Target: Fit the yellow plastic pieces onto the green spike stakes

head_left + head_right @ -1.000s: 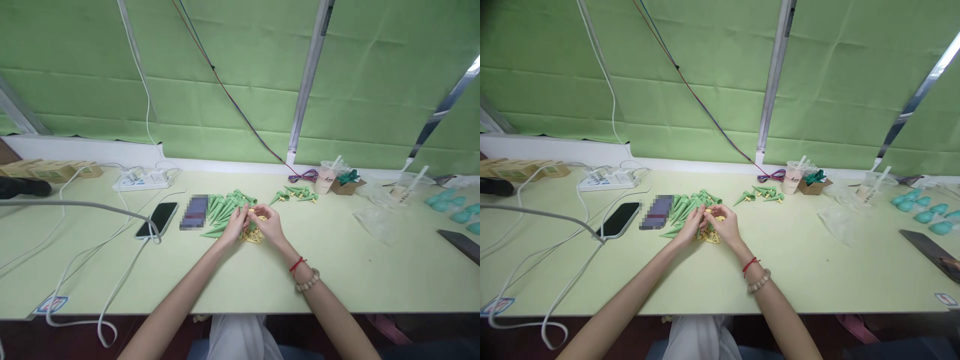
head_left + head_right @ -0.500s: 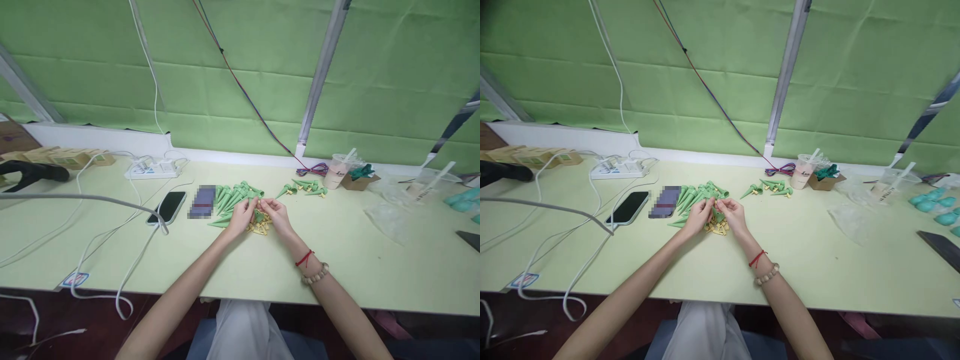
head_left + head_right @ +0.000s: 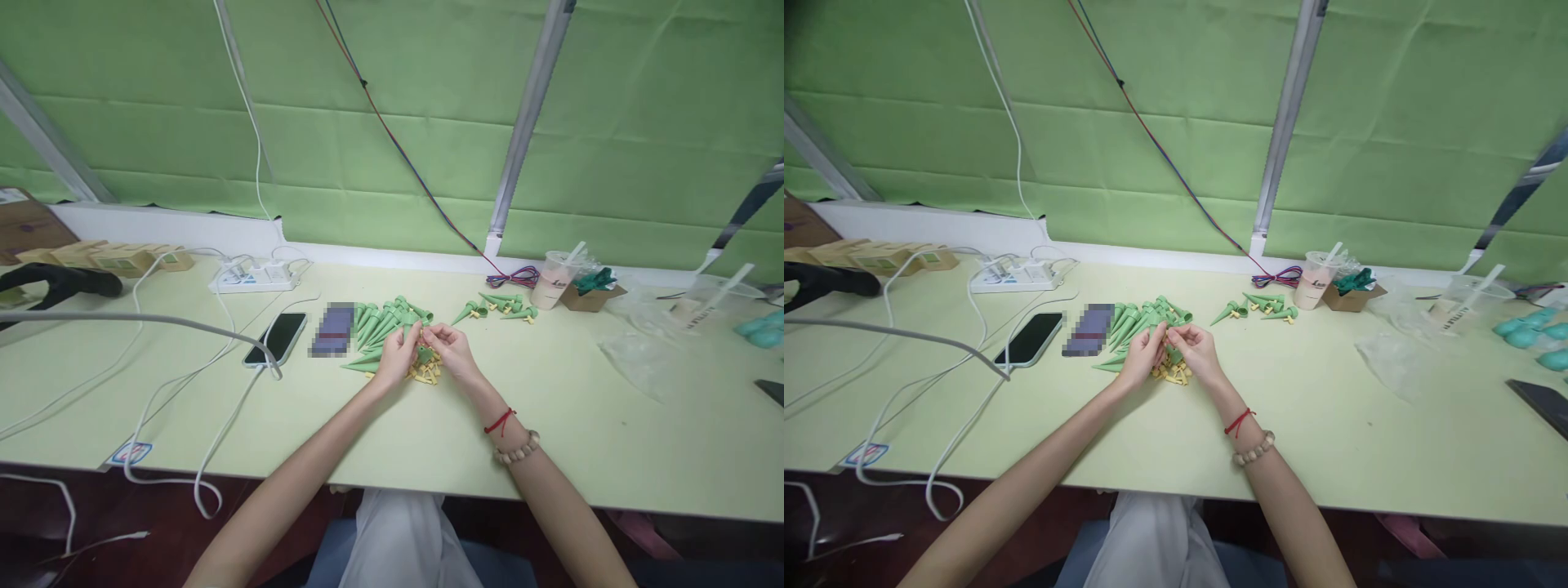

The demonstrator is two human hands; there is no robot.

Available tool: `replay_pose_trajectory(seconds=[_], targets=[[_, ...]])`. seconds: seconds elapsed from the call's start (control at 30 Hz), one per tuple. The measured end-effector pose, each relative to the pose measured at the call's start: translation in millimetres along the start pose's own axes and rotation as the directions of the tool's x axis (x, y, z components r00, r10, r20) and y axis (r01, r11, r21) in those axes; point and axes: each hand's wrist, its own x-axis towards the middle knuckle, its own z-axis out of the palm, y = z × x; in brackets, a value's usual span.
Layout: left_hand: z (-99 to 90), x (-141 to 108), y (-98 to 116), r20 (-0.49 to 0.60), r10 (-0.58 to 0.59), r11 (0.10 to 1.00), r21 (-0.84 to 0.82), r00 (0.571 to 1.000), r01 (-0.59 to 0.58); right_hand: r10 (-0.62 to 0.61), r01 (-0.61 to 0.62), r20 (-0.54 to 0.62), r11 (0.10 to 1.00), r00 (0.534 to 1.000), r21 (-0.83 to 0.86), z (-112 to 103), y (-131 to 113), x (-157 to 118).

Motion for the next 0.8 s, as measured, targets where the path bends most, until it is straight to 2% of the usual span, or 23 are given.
replay_pose_trajectory(seconds=[0.1,0.2,0.27,0.33,0.43,0.5,0.57,0.67,0.8], targets=[[0.0,1.1,-1.9,0.004,-0.042,0.999,-0.016,0.999,0.042,-0.142,0.136,-0.032,0.98,0.989,-0.146,-0.9,0.6,-2.4],[-0.1,1.5,-2.4,0.031,-0.109,0.994,-0.016,0.994,0.109,-0.351,0.323,-0.014,0.874,0.936,-0.363,-3.3,0.9,-5.1],[-1.0,2.4,-1.5,0.042,-0.113,0.994,-0.009,0.993,0.113,-0.401,0.375,0.029,0.823,0.915,-0.426,-3.9,2.3,-6.4],[-2.8,4.1,-0.4,0.034,-0.077,0.997,0.002,0.996,0.077,-0.357,0.345,0.044,0.853,0.933,-0.391,-2.6,4.3,-7.0],[-6.1,7.3,-0.1,-0.006,-0.021,0.998,0.067,1.0,0.021,-0.193,0.193,0.023,0.958,0.981,-0.212,0.5,5.8,-6.3],[-7.6,9.0,-1.8,-0.019,0.007,0.992,0.124,1.0,-0.004,-0.102,0.101,-0.003,0.987,0.995,-0.121,0.8,5.0,-4.6],[-8.2,10.1,-4.6,-0.011,0.008,0.989,0.151,1.0,-0.007,-0.097,0.093,-0.034,0.99,0.995,-0.11,-0.9,3.7,-2.3],[-8.4,11.3,-8.0,0.004,-0.014,0.987,0.161,1.0,0.013,-0.161,0.154,-0.036,0.977,0.986,-0.15,-4.9,3.5,1.1],[-9.5,12.6,-7.9,0.001,0.024,0.977,0.211,1.0,-0.023,-0.051,0.052,0.014,0.993,0.999,-0.106,-7.9,6.2,3.4]])
